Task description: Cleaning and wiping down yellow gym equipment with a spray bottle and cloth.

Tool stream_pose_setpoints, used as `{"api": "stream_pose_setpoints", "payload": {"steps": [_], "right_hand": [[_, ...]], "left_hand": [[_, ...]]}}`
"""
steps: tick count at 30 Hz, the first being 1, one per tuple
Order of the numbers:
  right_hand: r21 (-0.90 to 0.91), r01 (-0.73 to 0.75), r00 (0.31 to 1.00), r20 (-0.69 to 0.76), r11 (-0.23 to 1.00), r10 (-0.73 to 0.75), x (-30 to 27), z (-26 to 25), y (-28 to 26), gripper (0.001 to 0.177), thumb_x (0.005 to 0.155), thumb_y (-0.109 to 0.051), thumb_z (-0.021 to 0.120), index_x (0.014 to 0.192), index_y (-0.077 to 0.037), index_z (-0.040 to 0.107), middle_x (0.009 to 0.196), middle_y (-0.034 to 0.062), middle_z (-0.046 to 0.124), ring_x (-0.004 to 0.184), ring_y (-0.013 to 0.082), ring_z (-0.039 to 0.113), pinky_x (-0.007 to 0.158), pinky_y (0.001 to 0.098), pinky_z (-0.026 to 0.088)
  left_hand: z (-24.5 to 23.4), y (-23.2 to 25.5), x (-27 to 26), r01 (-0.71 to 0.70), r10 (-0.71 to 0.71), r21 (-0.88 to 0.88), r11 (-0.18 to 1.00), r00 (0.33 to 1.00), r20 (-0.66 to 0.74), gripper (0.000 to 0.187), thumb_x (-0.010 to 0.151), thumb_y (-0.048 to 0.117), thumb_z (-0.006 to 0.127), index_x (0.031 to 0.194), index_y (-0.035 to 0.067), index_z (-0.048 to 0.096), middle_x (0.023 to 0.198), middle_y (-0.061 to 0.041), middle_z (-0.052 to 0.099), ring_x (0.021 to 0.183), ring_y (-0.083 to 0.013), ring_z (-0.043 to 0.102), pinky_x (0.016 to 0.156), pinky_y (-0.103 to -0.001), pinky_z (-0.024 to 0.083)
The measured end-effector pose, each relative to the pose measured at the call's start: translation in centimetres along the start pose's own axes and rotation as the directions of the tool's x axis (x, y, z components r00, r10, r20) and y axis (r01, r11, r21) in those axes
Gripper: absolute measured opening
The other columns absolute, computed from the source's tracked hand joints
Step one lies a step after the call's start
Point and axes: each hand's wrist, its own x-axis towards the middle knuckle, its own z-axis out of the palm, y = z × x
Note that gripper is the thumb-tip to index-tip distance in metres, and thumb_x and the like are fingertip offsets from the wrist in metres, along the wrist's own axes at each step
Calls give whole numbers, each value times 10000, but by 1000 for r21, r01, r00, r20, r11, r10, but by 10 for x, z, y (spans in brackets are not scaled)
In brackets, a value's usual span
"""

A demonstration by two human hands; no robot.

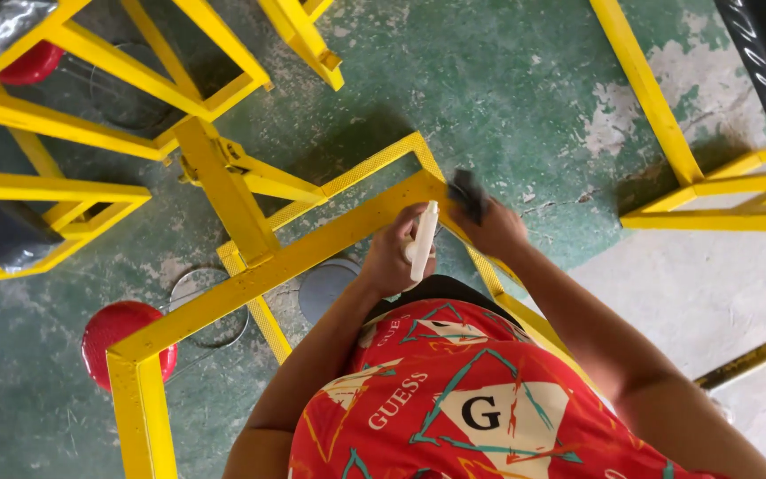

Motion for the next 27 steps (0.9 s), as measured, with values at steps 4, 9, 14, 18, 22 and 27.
{"api": "stream_pose_setpoints", "payload": {"steps": [4,9,14,18,22,27], "right_hand": [[22,-16,998,54,1000,14,34,13,-27,594,843,-640,666,1237,-195,683,1126,167,750,1078,391,696,880,501,554],[37,215,950,-239,976,-200,0,21,-1,718,788,-463,708,1441,-221,531,1283,137,686,1064,395,672,848,500,546],[36,-71,971,-224,997,78,-96,-1,94,471,943,-477,636,1375,-293,614,1240,108,712,1103,376,673,875,501,543],[-27,-443,882,-194,896,430,-167,-22,138,400,1040,-582,576,1225,-263,731,1075,139,753,1065,368,696,907,511,523],[-110,-459,814,-448,881,369,-165,33,147,399,1106,-533,595,1106,-156,726,1134,91,753,1161,314,673,1018,522,453],[-176,-55,730,-679,983,-80,-186,39,58,557,854,-196,689,1408,-205,638,1581,54,489,1480,319,402,1149,605,252]], "left_hand": [[10,10,7,-11,9,23,1000,996,87,760,766,109,787,1458,104,475,890,-97,690,765,-231,715,712,-347,568],[35,4,14,-75,53,138,988,986,157,778,735,129,812,1434,127,469,874,-98,696,770,-270,716,702,-382,571],[68,-3,3,-145,108,113,983,954,281,808,718,136,810,1439,147,444,883,-91,702,795,-276,740,734,-384,591],[90,-3,-11,-151,120,64,986,930,347,792,737,126,804,1440,154,440,837,-94,689,783,-260,761,724,-375,600],[111,-3,-25,-136,121,8,991,903,411,777,746,114,786,1444,154,447,818,-83,700,777,-238,779,715,-366,604],[146,-7,-34,-205,192,6,979,923,334,686,763,99,771,1391,154,501,826,-56,734,768,-227,774,711,-360,594]]}}
